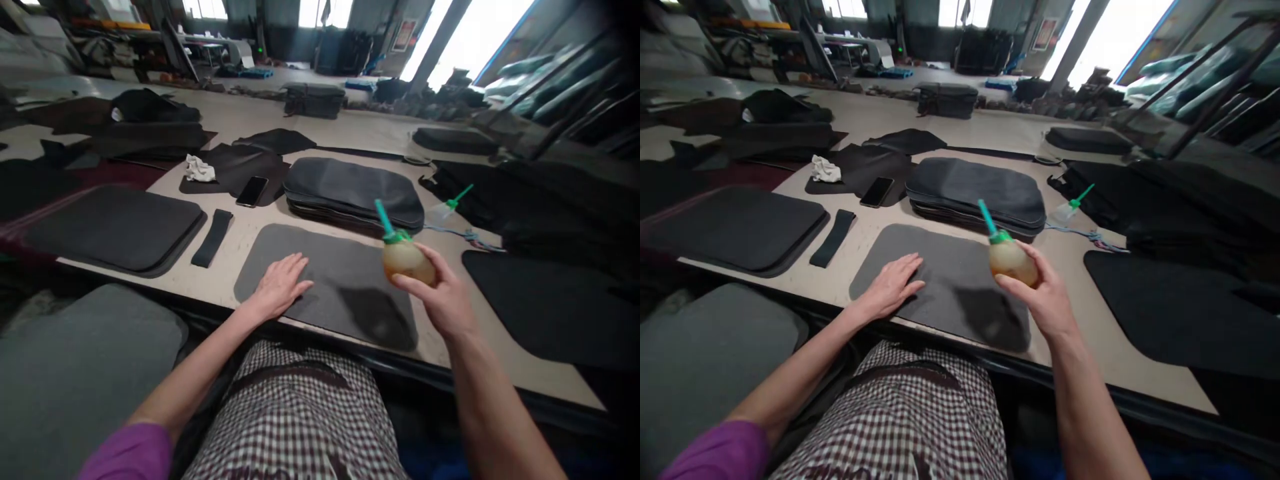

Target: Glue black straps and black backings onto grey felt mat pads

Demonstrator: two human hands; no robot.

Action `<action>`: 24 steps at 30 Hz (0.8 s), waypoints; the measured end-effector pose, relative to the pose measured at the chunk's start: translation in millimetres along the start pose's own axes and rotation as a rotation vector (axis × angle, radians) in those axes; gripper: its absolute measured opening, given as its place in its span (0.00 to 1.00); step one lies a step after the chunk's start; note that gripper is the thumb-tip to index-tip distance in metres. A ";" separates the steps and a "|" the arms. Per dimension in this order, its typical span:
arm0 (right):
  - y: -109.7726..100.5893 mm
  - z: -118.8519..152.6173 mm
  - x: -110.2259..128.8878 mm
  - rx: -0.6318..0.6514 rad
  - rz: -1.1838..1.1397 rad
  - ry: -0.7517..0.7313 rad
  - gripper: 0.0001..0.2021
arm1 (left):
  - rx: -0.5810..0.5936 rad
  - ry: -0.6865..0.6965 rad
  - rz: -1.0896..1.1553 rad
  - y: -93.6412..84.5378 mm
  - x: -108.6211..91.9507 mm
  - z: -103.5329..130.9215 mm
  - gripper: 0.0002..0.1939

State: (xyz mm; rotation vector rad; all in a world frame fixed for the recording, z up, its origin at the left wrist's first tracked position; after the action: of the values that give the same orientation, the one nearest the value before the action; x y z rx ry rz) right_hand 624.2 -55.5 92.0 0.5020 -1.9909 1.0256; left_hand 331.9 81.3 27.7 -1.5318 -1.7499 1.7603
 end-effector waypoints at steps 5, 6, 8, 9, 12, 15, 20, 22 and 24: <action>77.2 -19.9 38.3 0.136 -0.175 0.052 0.31 | 0.052 0.071 -0.200 6.1 -4.8 6.4 0.34; 89.9 -22.0 41.3 0.150 -0.185 0.060 0.29 | 0.050 0.079 -0.215 7.5 -6.2 9.2 0.34; 111.6 -24.3 43.7 0.185 -0.174 0.070 0.26 | 0.044 0.089 -0.231 11.3 -9.1 13.4 0.36; 120.7 -24.8 43.7 0.210 -0.162 0.070 0.25 | 0.039 0.088 -0.235 13.4 -10.2 14.3 0.37; 142.2 -24.1 41.8 0.328 -0.097 0.059 0.26 | 0.028 0.063 -0.231 19.5 -11.3 12.4 0.38; 157.4 -22.0 41.9 0.449 -0.054 0.043 0.27 | 0.036 0.042 -0.203 24.5 -9.3 8.6 0.37; 174.8 -20.2 51.0 0.552 -0.184 0.029 0.35 | 0.055 0.004 -0.158 29.7 -3.8 4.9 0.37; 178.9 -21.4 56.0 0.573 -0.195 0.021 0.36 | 0.067 -0.018 -0.149 31.5 -2.1 2.8 0.37; 181.8 -23.2 61.9 0.595 -0.180 -0.013 0.35 | 0.086 -0.025 -0.149 34.7 -1.3 0.3 0.37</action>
State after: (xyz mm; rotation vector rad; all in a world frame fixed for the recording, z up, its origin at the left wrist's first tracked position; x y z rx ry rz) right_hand 481.2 71.4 62.6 0.9848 -1.5921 1.4975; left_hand 349.1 71.0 -0.6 -1.3155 -1.7272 1.7640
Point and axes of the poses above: each hand's wrist, its own z-axis away from the middle knuckle, its own y-axis out of the palm, x = y × z, the point moved 4 cm from there along -z, towards the middle knuckle, and after that the axes turned 7 degrees about z, right-handed, at the moved point
